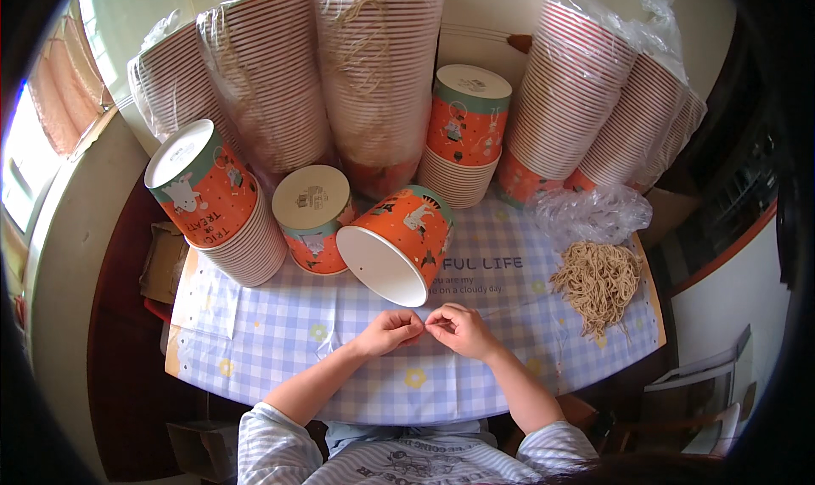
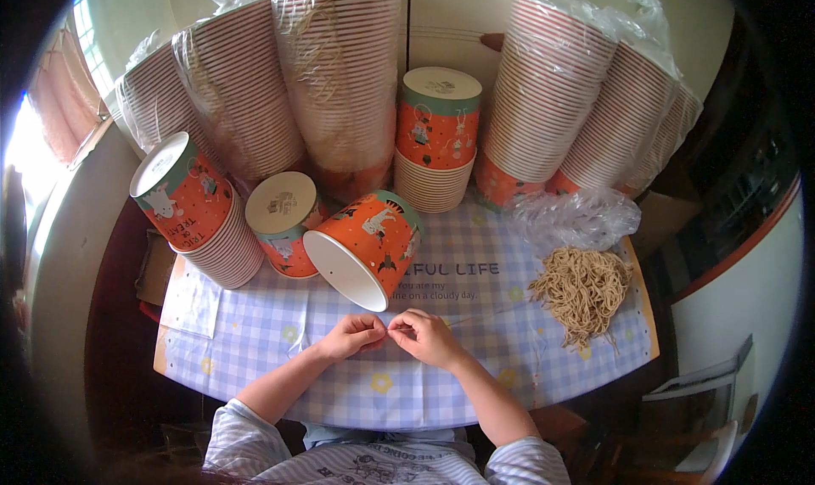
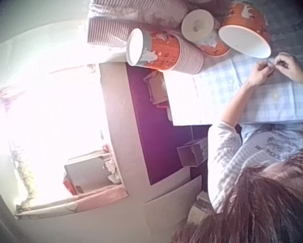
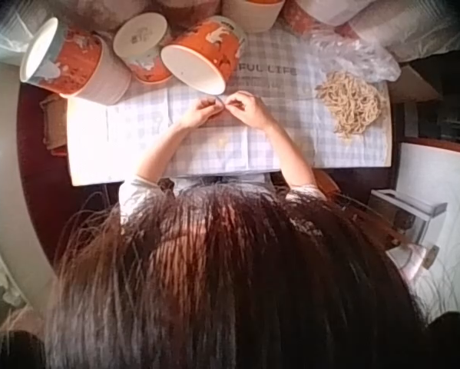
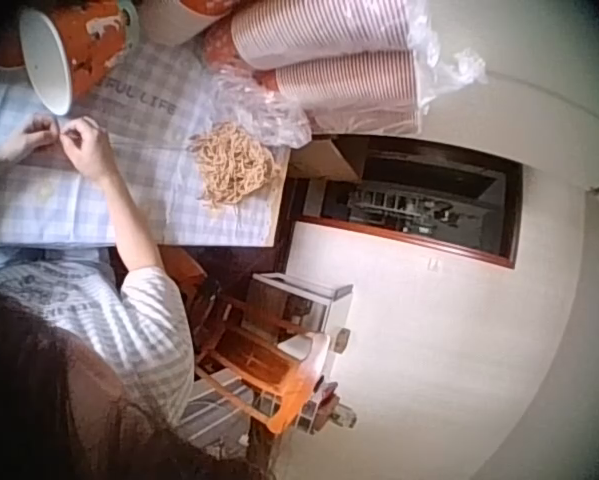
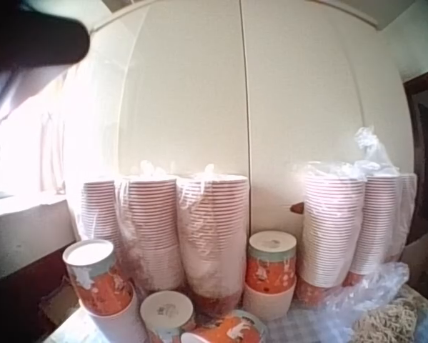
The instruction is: Packaging paper buckets into plastic bags and applying rubber bands.
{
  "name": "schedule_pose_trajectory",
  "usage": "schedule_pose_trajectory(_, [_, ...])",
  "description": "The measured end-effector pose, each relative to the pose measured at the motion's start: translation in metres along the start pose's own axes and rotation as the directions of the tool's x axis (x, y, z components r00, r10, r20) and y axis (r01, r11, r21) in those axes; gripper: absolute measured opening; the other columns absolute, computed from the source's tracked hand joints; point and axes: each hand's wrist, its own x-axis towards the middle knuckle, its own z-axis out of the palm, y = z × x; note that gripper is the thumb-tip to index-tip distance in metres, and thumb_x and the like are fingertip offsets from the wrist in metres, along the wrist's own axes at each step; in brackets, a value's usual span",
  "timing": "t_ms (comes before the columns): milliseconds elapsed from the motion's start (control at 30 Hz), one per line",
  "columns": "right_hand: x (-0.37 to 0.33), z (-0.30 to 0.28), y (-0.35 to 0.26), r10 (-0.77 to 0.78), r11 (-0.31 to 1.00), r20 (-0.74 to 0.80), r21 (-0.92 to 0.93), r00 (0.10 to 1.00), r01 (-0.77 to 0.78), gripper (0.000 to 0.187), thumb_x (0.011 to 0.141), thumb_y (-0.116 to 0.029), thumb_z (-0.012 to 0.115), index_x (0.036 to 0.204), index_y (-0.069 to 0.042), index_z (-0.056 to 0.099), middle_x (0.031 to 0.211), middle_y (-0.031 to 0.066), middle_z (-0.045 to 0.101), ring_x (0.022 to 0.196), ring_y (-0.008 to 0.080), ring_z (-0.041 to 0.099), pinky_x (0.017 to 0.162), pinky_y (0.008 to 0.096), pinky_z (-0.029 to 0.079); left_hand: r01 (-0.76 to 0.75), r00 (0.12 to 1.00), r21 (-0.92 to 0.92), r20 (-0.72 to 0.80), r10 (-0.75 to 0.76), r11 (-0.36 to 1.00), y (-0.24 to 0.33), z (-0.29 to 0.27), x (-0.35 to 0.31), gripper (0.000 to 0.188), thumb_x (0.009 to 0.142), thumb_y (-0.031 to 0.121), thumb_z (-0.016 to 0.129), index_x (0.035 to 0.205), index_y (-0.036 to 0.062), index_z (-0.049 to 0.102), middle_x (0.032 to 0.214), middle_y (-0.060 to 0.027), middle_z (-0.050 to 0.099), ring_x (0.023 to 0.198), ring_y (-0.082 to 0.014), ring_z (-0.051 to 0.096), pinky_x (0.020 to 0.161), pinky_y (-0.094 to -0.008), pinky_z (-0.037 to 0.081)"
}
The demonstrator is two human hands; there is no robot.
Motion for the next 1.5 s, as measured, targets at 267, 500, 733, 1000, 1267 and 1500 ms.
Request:
schedule_pose_trajectory(267, [0.002, -0.002, -0.004, 0.01, 0.995, -0.038, -0.097, 0.999, -0.014, 0.01, 0.076, -0.011, 0.064, 0.082, -0.004, 0.06, 0.075, 0.0044, 0.058, 0.061, 0.0133, 0.057, 0.055, 0.0247, 0.047, -0.032, 0.999, 0.023, 0.022, 0.032, 0.999, -0.002, -0.003, 0.002, 0.012, 0.088, 0.015, 0.054, 0.081, 0.0054, 0.056, 0.064, 0.006, 0.048, 0.053, -0.0005, 0.039, 0.044, -0.0169, 0.029])
schedule_pose_trajectory(500, [0.001, -0.001, -0.004, -0.021, 0.988, -0.064, -0.151, 0.998, 0.011, 0.011, 0.074, -0.013, 0.065, 0.082, -0.007, 0.062, 0.073, 0.0032, 0.057, 0.057, 0.0128, 0.052, 0.052, 0.0253, 0.044, -0.035, 0.999, 0.077, -0.011, 0.036, 0.996, 0.0, 0.0, 0.001, 0.013, 0.086, 0.016, 0.057, 0.078, 0.0054, 0.055, 0.062, 0.007, 0.046, 0.053, -0.0002, 0.038, 0.044, -0.0173, 0.029])
schedule_pose_trajectory(733, [0.0, -0.001, -0.006, -0.019, 0.988, -0.072, -0.156, 0.997, 0.007, 0.011, 0.073, -0.012, 0.065, 0.083, -0.007, 0.062, 0.072, 0.0025, 0.057, 0.057, 0.0127, 0.052, 0.051, 0.0252, 0.044, -0.046, 0.998, 0.085, -0.032, 0.049, 0.995, 0.002, 0.002, 0.0, 0.013, 0.085, 0.014, 0.058, 0.077, 0.0052, 0.055, 0.063, 0.0067, 0.048, 0.054, -0.0003, 0.04, 0.045, -0.0168, 0.031])
schedule_pose_trajectory(1000, [0.001, -0.001, -0.003, -0.021, 0.985, -0.076, -0.173, 0.997, 0.007, 0.011, 0.073, -0.013, 0.065, 0.082, -0.008, 0.063, 0.072, 0.0025, 0.058, 0.057, 0.0127, 0.052, 0.051, 0.0251, 0.044, -0.084, 0.988, 0.116, -0.12, 0.098, 0.99, -0.003, 0.004, 0.001, 0.012, 0.083, 0.011, 0.061, 0.076, 0.0038, 0.055, 0.065, 0.0057, 0.051, 0.057, -0.0002, 0.043, 0.048, -0.0162, 0.035])
schedule_pose_trajectory(1267, [0.002, -0.001, -0.001, -0.032, 0.996, -0.177, -0.087, 0.984, 0.016, 0.006, 0.073, -0.009, 0.064, 0.078, -0.005, 0.061, 0.072, 0.0025, 0.055, 0.057, 0.0106, 0.051, 0.052, 0.0232, 0.043, -0.199, 0.943, 0.272, -0.208, 0.259, 0.942, -0.019, 0.001, 0.006, 0.01, 0.081, 0.006, 0.062, 0.076, 0.0031, 0.053, 0.069, 0.0055, 0.051, 0.06, 0.0005, 0.044, 0.051, -0.0157, 0.037])
schedule_pose_trajectory(1500, [0.031, -0.029, -0.036, -0.15, 0.989, -0.304, -0.039, 0.941, 0.145, 0.004, 0.074, -0.004, 0.063, 0.074, -0.002, 0.059, 0.069, -0.0013, 0.046, 0.056, 0.0031, 0.043, 0.049, 0.0181, 0.034, -0.243, 0.875, 0.287, -0.347, 0.337, 0.927, -0.015, 0.003, 0.009, 0.011, 0.081, 0.01, 0.061, 0.079, 0.0025, 0.053, 0.066, 0.0031, 0.052, 0.058, -0.0023, 0.046, 0.052, -0.019, 0.04])
